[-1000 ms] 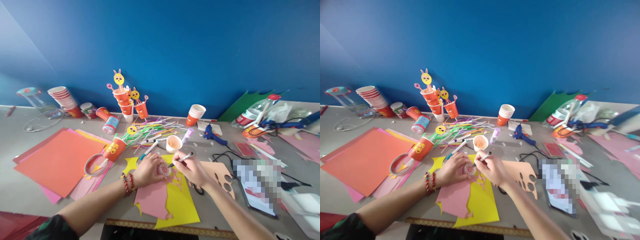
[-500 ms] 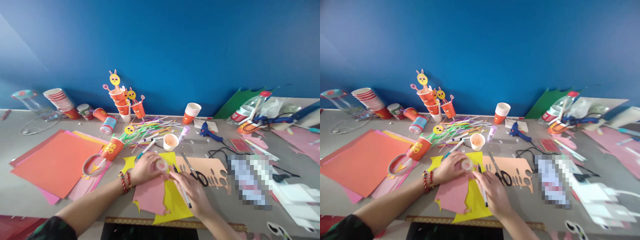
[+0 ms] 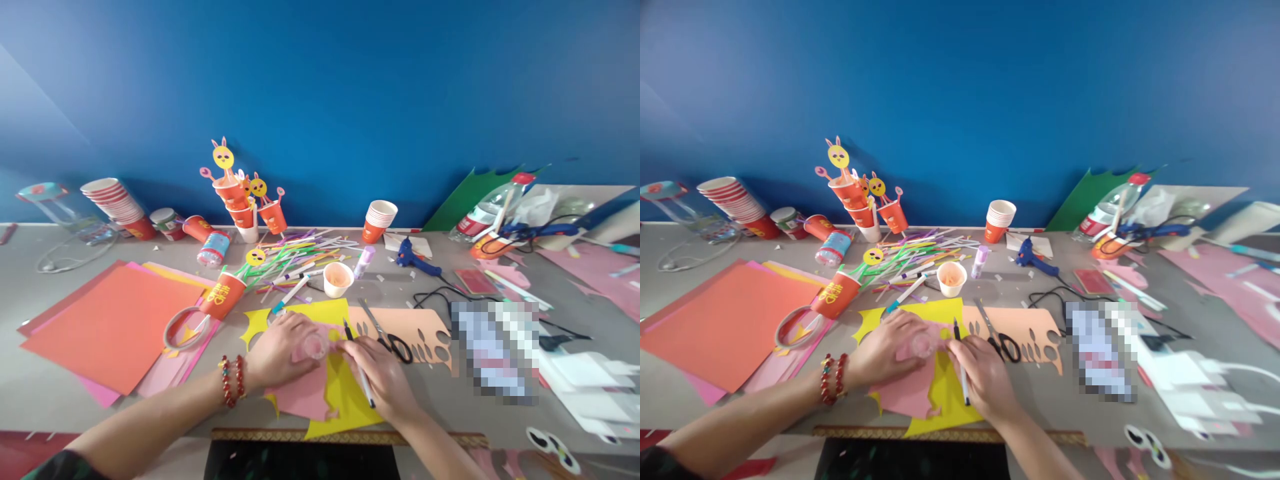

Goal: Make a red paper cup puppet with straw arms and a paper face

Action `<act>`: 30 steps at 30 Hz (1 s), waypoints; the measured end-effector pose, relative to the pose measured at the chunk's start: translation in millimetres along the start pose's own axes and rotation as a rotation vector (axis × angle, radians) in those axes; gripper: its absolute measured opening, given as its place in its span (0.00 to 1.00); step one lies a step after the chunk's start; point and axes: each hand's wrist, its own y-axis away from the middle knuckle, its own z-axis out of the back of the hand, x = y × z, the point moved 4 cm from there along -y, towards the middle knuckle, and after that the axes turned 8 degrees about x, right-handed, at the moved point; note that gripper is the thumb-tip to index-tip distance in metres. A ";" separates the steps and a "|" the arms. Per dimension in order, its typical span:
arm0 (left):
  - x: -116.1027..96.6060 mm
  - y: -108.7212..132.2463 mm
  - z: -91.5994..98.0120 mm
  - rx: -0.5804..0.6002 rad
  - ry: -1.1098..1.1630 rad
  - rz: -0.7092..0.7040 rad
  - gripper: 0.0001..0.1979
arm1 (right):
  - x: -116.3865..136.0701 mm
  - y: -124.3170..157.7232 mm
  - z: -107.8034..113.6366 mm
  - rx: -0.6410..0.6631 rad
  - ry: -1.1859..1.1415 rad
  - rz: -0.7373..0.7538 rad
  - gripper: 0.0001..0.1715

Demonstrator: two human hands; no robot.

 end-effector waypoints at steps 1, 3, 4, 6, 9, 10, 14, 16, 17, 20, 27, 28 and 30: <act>1.9 2.1 -1.7 -0.013 0.000 0.005 0.20 | -0.1 0.0 -0.1 -0.007 0.006 -0.002 0.15; 6.9 4.7 -4.8 -0.034 -0.003 0.012 0.20 | 0.1 -0.3 0.3 -0.019 0.020 -0.006 0.15; 9.4 5.3 -6.3 -0.041 -0.006 0.014 0.21 | 0.4 -0.5 0.7 -0.025 0.024 -0.006 0.14; 13.0 5.4 -9.0 -0.044 -0.012 0.012 0.21 | 1.2 -0.9 1.7 -0.038 0.025 0.004 0.14; 14.7 4.9 -11.2 -0.044 -0.007 0.003 0.21 | 1.0 -1.1 2.5 -0.043 0.020 0.003 0.14; 14.7 4.7 -11.5 -0.041 -0.003 -0.001 0.21 | 0.7 -1.1 2.5 -0.042 0.020 -0.002 0.14; 15.9 4.9 -11.6 -0.040 -0.003 0.006 0.21 | -0.8 -0.6 2.2 -0.046 0.013 -0.020 0.13; 17.1 5.2 -11.5 -0.050 -0.006 0.017 0.21 | -0.9 -0.4 2.1 -0.052 0.004 -0.017 0.13; 17.3 5.3 -11.6 -0.051 -0.008 0.020 0.21 | -0.9 -0.4 2.1 -0.052 0.001 -0.014 0.13; 15.9 5.2 -12.3 -0.040 -0.013 0.018 0.21 | -0.9 -0.6 2.1 -0.042 -0.003 -0.015 0.13; 10.1 2.9 -14.3 -0.009 -0.039 0.010 0.21 | 0.4 -2.2 4.7 -0.046 -0.004 -0.017 0.13; 9.9 2.6 -15.1 -0.004 -0.045 0.009 0.21 | 0.8 -2.5 5.1 -0.049 -0.003 -0.014 0.13; 9.7 2.2 -16.6 0.004 -0.053 0.008 0.22 | 1.1 -3.0 5.2 -0.050 -0.002 -0.014 0.13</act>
